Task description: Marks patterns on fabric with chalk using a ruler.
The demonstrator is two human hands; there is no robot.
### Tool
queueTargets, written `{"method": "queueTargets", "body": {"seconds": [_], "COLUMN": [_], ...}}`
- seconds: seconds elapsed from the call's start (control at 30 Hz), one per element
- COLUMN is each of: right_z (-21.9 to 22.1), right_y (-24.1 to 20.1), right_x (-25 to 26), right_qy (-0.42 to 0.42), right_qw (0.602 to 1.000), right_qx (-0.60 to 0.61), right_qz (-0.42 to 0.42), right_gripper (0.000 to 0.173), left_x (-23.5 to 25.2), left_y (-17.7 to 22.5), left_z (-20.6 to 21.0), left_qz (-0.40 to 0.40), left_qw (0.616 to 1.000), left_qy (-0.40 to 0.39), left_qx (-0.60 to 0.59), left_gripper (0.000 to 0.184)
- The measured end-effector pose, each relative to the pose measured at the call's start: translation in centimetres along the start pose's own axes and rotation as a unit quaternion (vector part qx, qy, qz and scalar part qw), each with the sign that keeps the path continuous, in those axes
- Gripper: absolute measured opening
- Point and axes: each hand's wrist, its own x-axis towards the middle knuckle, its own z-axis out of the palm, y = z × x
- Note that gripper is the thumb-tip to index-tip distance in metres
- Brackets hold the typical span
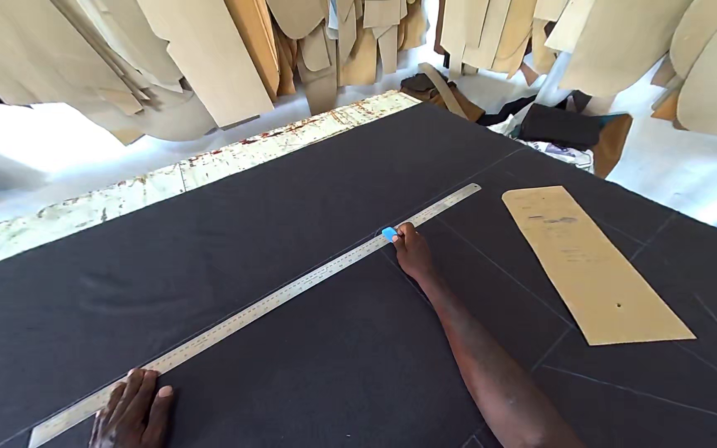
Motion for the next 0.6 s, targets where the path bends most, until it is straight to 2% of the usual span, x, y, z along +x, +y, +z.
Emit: {"method": "queueTargets", "body": {"seconds": [0.4,0.6], "right_z": [-0.1,0.4], "right_y": [0.3,-0.2], "right_x": [-0.1,-0.4], "right_qy": [0.001,0.003], "right_qw": [1.000,0.999], "right_qx": [0.005,-0.025], "right_qz": [-0.010,-0.022], "right_gripper": [0.030,0.030], "left_x": [-0.2,-0.1], "left_y": [-0.4,-0.8], "left_z": [0.7,1.1], "left_qz": [-0.012,-0.018], "left_qw": [1.000,0.998], "left_qy": [0.009,0.048], "left_qx": [0.021,0.034], "left_gripper": [0.072,0.072]}}
